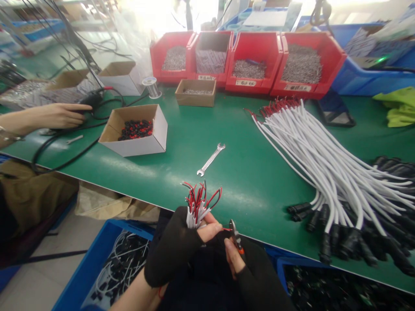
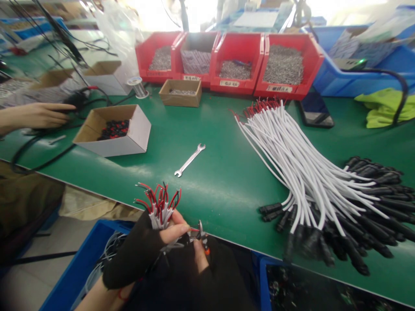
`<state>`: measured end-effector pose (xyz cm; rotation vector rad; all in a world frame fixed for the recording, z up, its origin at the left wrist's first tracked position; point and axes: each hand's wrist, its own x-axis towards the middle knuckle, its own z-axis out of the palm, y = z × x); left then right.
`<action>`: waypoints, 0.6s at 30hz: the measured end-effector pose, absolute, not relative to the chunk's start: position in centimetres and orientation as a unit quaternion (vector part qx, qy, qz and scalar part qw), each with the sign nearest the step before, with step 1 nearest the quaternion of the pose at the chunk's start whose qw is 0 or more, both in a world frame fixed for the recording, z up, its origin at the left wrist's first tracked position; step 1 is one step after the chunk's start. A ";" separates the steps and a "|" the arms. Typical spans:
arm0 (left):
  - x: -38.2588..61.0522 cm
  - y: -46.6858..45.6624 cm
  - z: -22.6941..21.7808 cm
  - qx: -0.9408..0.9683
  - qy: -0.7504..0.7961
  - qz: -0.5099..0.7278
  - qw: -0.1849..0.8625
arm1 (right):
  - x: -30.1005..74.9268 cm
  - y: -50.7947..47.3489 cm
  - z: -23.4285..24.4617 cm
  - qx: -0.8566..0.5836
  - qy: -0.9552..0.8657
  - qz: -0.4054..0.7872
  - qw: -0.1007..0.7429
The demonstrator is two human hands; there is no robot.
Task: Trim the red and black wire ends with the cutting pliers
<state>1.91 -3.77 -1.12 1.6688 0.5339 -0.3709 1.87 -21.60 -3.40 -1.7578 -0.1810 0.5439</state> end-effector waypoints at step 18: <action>1.4 -3.7 -0.7 0.677 0.139 -0.181 0.700 | 0.9 -20.9 -3.6 -0.676 0.031 0.131 0.724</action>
